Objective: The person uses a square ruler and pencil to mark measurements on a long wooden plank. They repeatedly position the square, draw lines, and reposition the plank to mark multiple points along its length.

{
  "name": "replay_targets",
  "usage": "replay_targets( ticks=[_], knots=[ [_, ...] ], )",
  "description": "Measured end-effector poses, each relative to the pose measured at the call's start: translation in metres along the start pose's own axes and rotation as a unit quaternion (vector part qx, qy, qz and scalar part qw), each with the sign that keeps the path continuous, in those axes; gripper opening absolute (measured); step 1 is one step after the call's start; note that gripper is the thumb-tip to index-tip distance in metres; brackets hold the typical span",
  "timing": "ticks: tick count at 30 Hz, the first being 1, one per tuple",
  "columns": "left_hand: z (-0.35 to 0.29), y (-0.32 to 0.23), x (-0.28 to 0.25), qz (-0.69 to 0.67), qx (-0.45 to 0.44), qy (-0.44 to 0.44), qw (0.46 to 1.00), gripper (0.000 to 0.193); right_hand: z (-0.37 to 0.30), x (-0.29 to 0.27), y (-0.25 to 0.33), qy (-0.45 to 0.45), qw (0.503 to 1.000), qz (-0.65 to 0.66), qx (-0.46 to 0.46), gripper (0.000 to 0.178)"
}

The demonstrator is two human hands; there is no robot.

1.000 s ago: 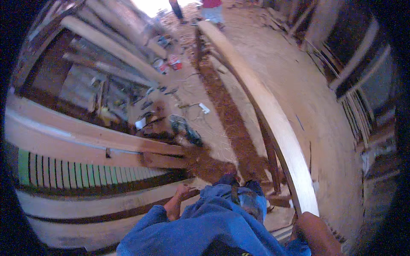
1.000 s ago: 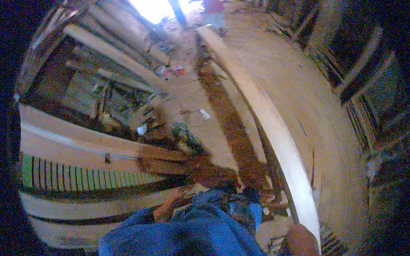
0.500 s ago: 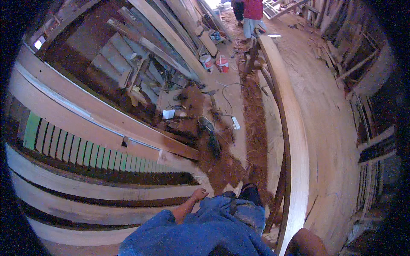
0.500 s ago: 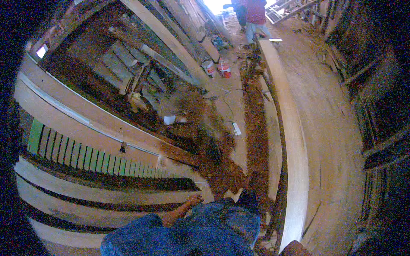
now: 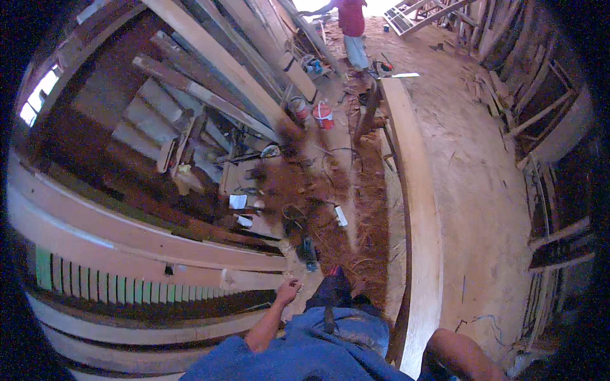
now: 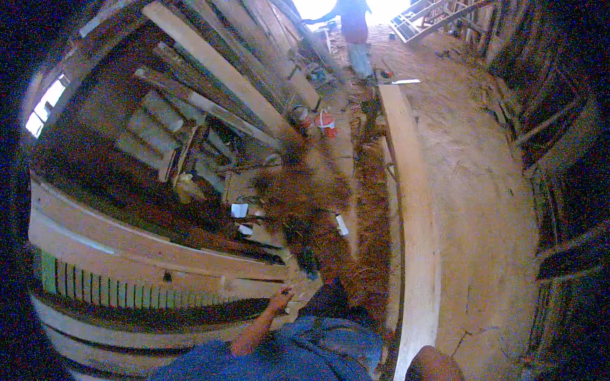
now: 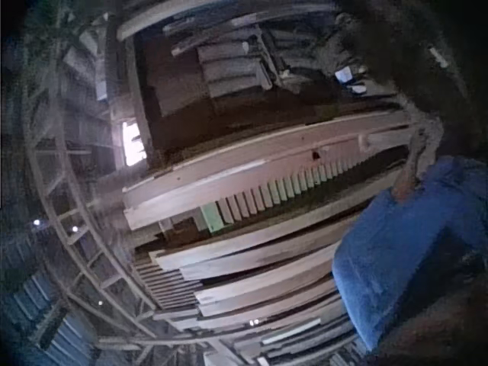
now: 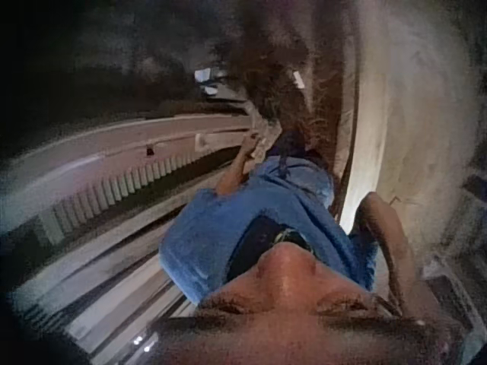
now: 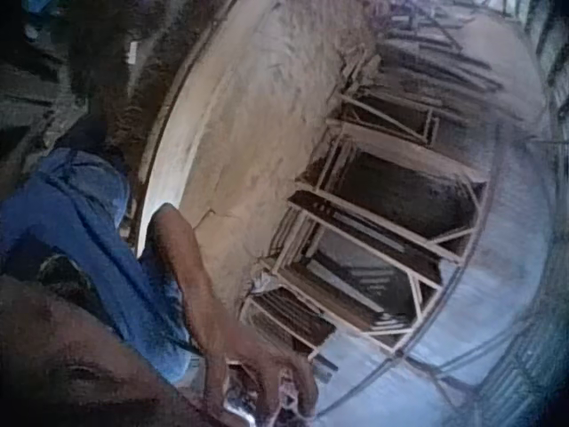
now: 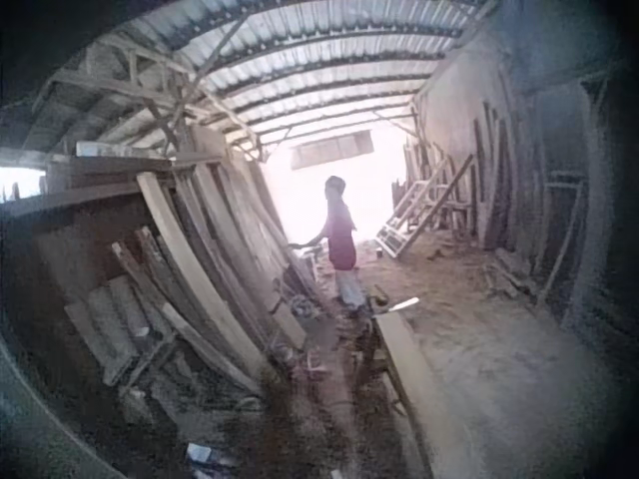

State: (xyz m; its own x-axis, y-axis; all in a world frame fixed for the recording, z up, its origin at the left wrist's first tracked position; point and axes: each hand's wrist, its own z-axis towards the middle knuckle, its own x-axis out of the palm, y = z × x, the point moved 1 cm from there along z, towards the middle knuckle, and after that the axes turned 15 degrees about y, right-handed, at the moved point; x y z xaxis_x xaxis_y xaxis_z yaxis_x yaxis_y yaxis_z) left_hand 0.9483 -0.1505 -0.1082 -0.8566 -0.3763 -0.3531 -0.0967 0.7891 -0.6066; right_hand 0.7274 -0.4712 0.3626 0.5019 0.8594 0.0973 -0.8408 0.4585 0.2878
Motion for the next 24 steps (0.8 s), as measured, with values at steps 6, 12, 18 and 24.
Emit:
replay_targets(
  ticks=[6,12,18,24],
  knots=[
    [0.048,0.131,0.005,0.230,-0.004,-0.041,0.972,0.053,0.020,-0.059,-0.061,-0.173,0.966,0.152,0.116,0.038],
    [0.127,0.084,-0.003,0.134,-0.166,0.075,0.974,0.053,-0.046,-0.143,-0.168,-0.244,0.923,0.067,0.289,0.048],
    [0.279,-0.038,-0.059,0.146,-0.149,0.085,0.974,0.052,-0.092,-0.197,-0.288,-0.187,0.848,-0.194,0.457,0.048],
    [0.526,-0.298,-0.121,0.180,0.113,-0.038,0.976,0.052,-0.153,-0.226,-0.411,-0.126,0.668,-0.283,0.676,0.043]
  ],
)
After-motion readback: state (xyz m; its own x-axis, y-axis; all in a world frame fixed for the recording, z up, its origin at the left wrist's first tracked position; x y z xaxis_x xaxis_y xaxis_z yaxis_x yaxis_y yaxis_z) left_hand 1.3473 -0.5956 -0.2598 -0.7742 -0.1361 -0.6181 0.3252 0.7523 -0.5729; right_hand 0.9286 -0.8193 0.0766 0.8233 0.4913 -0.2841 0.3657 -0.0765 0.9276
